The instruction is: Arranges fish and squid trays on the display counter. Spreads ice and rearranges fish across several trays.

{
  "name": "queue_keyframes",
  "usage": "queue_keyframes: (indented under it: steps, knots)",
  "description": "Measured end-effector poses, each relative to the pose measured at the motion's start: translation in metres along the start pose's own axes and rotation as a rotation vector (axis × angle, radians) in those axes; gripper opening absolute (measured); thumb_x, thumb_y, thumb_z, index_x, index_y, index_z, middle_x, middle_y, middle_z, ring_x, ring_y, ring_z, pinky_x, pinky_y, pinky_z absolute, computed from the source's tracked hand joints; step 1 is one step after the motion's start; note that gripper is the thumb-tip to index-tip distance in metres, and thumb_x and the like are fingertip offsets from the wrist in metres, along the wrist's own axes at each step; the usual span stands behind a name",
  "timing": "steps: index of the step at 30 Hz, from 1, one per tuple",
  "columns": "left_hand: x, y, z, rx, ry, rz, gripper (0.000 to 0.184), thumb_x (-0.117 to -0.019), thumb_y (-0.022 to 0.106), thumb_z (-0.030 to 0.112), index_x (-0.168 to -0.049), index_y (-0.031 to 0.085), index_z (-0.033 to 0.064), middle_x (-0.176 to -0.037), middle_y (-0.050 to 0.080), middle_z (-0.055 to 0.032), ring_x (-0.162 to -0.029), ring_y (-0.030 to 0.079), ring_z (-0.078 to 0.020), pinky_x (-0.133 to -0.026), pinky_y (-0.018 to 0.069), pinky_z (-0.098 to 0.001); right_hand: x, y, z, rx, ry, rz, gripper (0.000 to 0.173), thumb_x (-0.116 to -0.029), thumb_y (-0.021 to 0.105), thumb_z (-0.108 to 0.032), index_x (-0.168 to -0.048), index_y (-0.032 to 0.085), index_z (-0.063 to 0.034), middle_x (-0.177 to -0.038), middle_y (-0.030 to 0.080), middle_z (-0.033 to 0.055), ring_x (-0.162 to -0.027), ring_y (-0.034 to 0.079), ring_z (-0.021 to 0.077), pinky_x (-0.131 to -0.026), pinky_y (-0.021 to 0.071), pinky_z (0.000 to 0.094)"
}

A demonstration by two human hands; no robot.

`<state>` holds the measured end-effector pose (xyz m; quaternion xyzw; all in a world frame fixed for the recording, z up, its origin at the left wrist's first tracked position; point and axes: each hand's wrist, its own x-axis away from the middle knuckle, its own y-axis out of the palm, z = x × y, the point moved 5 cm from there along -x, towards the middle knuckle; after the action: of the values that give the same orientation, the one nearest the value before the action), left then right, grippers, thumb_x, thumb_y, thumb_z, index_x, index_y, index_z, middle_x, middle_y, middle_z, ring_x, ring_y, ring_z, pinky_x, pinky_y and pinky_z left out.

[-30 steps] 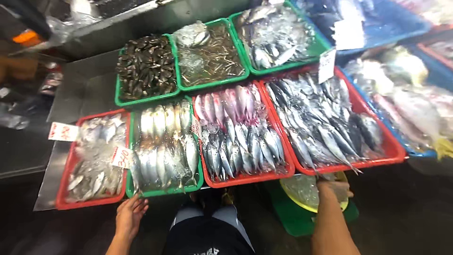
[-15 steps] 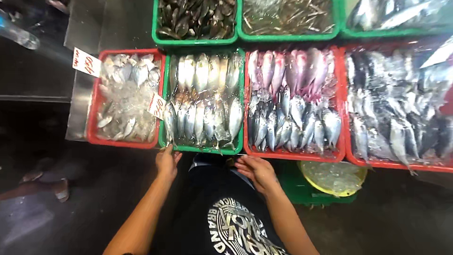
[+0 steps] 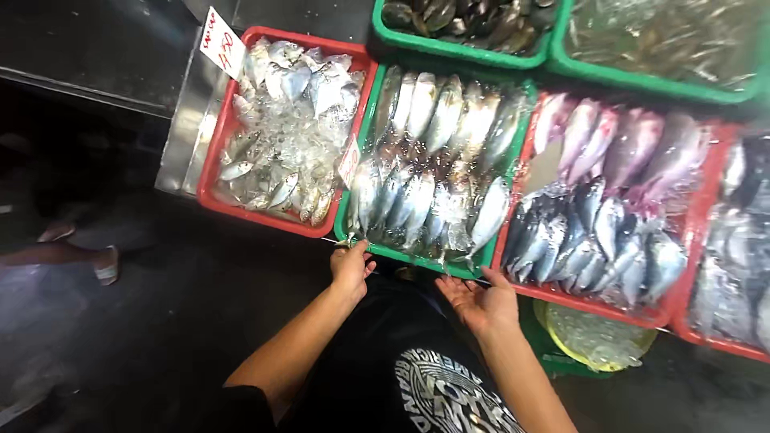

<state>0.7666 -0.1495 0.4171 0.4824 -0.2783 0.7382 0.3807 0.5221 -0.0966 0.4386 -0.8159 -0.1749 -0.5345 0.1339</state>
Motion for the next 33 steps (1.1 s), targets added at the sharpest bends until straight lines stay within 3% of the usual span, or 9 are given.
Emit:
queue_keyframes:
  steps: [4,7,10,13,15,19,22,28,33]
  knots:
    - [0.007,-0.024,0.019,-0.347,0.234,-0.094,0.046,-0.0929,0.074,0.009,-0.128,0.048,-0.0044,-0.102,0.067,-0.0178,-0.081,0.072,-0.0239,-0.069,0.0629,-0.0387,0.013,-0.025,-0.007,0.459,-0.409,0.046,0.044,-0.1012,0.060,-0.017,-0.136,0.043,0.0025,-0.115,0.059,0.0199,-0.087,0.068,0.0264,-0.071,0.0608,0.0421]
    - [0.011,-0.048,0.043,-0.615,0.557,-0.044,0.044,-0.0921,0.073,0.017,-0.128,0.055,-0.0001,-0.097,0.069,-0.0124,-0.073,0.071,-0.0195,-0.066,0.0638,-0.0379,0.006,-0.040,-0.017,0.711,-0.703,0.045,0.031,-0.0962,0.068,-0.014,-0.121,0.059,0.0028,-0.099,0.065,0.0148,-0.075,0.067,0.0211,-0.065,0.0602,0.0412]
    - [0.006,-0.055,0.053,-0.808,0.629,-0.092,0.051,-0.0947,0.069,0.024,-0.141,0.058,0.0064,-0.089,0.070,-0.0057,-0.068,0.068,-0.0138,-0.064,0.0615,-0.0335,-0.006,-0.035,-0.016,0.857,-0.795,-0.029,0.031,-0.0948,0.070,-0.012,-0.122,0.064,0.0011,-0.102,0.068,0.0152,-0.075,0.068,0.0203,-0.066,0.0600,0.0404]
    - [0.004,-0.052,0.050,-0.794,0.478,-0.199,0.066,-0.0956,0.070,0.026,-0.152,0.045,0.0027,-0.084,0.069,-0.0054,-0.060,0.067,-0.0128,-0.057,0.0609,-0.0307,-0.008,-0.024,-0.018,0.861,-0.683,-0.057,0.041,-0.0939,0.073,-0.013,-0.129,0.057,0.0016,-0.109,0.066,0.0170,-0.083,0.069,0.0220,-0.072,0.0602,0.0401]
    - [0.003,-0.046,0.045,-0.487,0.310,-0.266,0.063,-0.0962,0.072,0.015,-0.152,0.044,0.0028,-0.078,0.065,-0.0082,-0.051,0.059,-0.0135,-0.046,0.0535,-0.0272,-0.008,-0.019,-0.022,0.705,-0.566,-0.074,0.033,-0.0965,0.069,-0.011,-0.124,0.054,-0.0001,-0.098,0.064,0.0111,-0.073,0.066,0.0161,-0.065,0.0589,0.0329]
    - [-0.002,-0.038,0.045,-0.016,0.098,-0.309,0.017,-0.0998,0.064,0.012,-0.115,0.062,0.0039,-0.073,0.053,-0.0029,-0.053,0.049,-0.0119,-0.049,0.0488,-0.0263,-0.007,-0.010,-0.032,0.419,-0.421,-0.112,0.016,-0.0987,0.064,-0.010,-0.101,0.048,-0.0102,-0.068,0.053,-0.0015,-0.051,0.054,0.0087,-0.051,0.0528,0.0262]
    - [-0.001,-0.032,0.046,-0.057,0.141,-0.315,0.014,-0.0980,0.067,0.011,-0.109,0.061,0.0040,-0.072,0.054,-0.0037,-0.052,0.048,-0.0119,-0.050,0.0486,-0.0268,-0.010,-0.012,-0.034,0.297,-0.415,-0.145,0.016,-0.0971,0.061,-0.011,-0.097,0.046,-0.0145,-0.059,0.043,-0.0048,-0.046,0.042,0.0073,-0.045,0.0437,0.0253]
    - [0.007,-0.033,0.053,-0.144,0.236,-0.314,0.017,-0.1013,0.065,0.017,-0.104,0.058,0.0015,-0.066,0.058,-0.0065,-0.052,0.057,-0.0159,-0.053,0.0559,-0.0321,-0.012,-0.018,-0.035,0.218,-0.409,-0.144,0.018,-0.0977,0.062,-0.013,-0.113,0.051,-0.0094,-0.070,0.056,0.0003,-0.051,0.048,0.0077,-0.045,0.0416,0.0235]
    - [0.011,-0.035,0.062,-0.204,0.325,-0.307,0.017,-0.1006,0.066,0.017,-0.098,0.060,0.0012,-0.063,0.057,-0.0054,-0.048,0.054,-0.0135,-0.048,0.0538,-0.0291,-0.008,-0.015,-0.038,0.184,-0.408,-0.209,0.010,-0.0984,0.060,-0.015,-0.106,0.056,-0.0090,-0.065,0.054,-0.0006,-0.048,0.044,0.0063,-0.043,0.0380,0.0216]
